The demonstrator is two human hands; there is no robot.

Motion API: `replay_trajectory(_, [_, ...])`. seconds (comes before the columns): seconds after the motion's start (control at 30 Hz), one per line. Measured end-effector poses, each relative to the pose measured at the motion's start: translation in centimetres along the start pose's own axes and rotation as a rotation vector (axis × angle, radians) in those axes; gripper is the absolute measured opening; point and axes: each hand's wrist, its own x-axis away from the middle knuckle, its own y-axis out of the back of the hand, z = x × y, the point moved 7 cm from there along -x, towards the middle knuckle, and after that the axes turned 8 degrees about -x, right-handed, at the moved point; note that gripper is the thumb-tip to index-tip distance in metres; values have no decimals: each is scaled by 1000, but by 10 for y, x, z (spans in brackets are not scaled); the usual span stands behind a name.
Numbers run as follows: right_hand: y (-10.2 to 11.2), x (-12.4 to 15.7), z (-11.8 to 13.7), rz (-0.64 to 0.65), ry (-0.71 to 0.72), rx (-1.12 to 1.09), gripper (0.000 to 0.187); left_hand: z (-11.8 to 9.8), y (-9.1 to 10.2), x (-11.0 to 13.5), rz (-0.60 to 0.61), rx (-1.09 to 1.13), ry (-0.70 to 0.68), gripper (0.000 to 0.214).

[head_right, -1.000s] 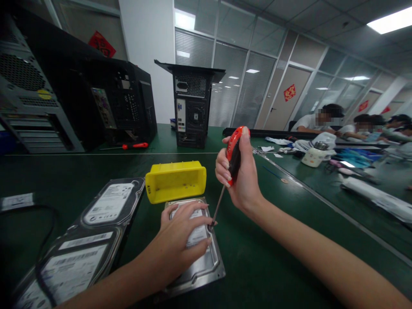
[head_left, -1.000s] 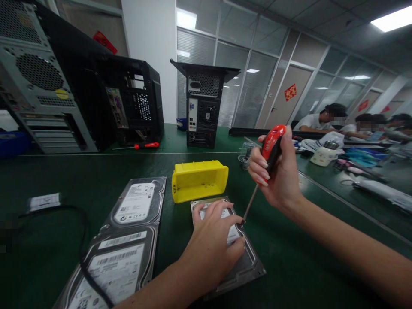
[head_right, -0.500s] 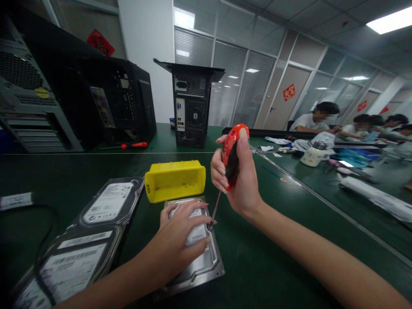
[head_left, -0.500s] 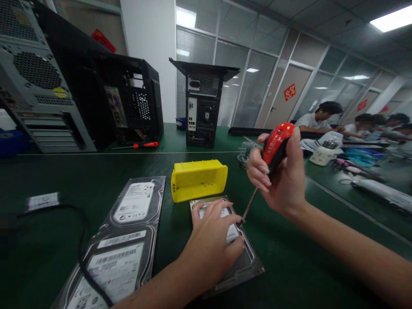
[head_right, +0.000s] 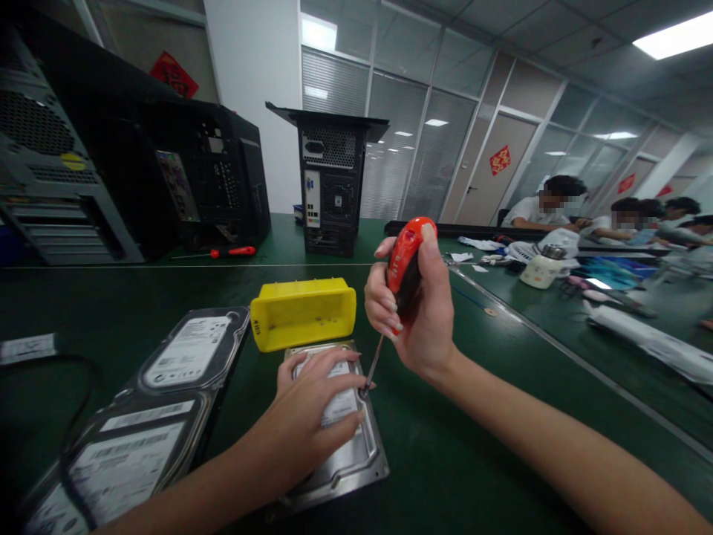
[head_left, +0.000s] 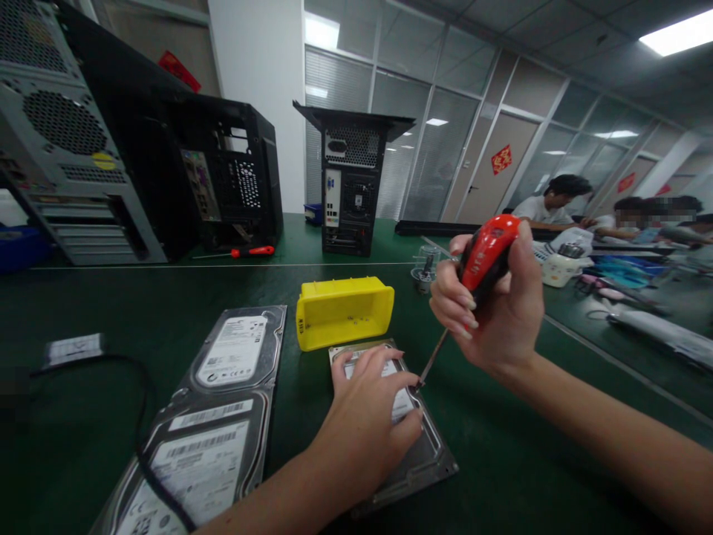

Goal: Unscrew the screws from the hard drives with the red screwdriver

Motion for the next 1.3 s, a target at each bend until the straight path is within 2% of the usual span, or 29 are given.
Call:
replay_trajectory(0.3, [1,-1,0,3,-8,6,37,0,0,0,7,0,6,25])
replay_trajectory(0.57, [-10,5,-2,116,-57,33,33,0,0,-1,6,-8,-2,25])
replay_trajectory(0.8, [-8,2,-8,161,5,83,31,-1,0,0,10,-13,0,25])
replay_trajectory(0.97, [-5,0,-3,164,58,111,24,0,1,0,12,-13,4,26])
replay_trajectory(1.3, [-12,6,-2,190,43,105,24,-1,-1,-1,13,-20,-4,26])
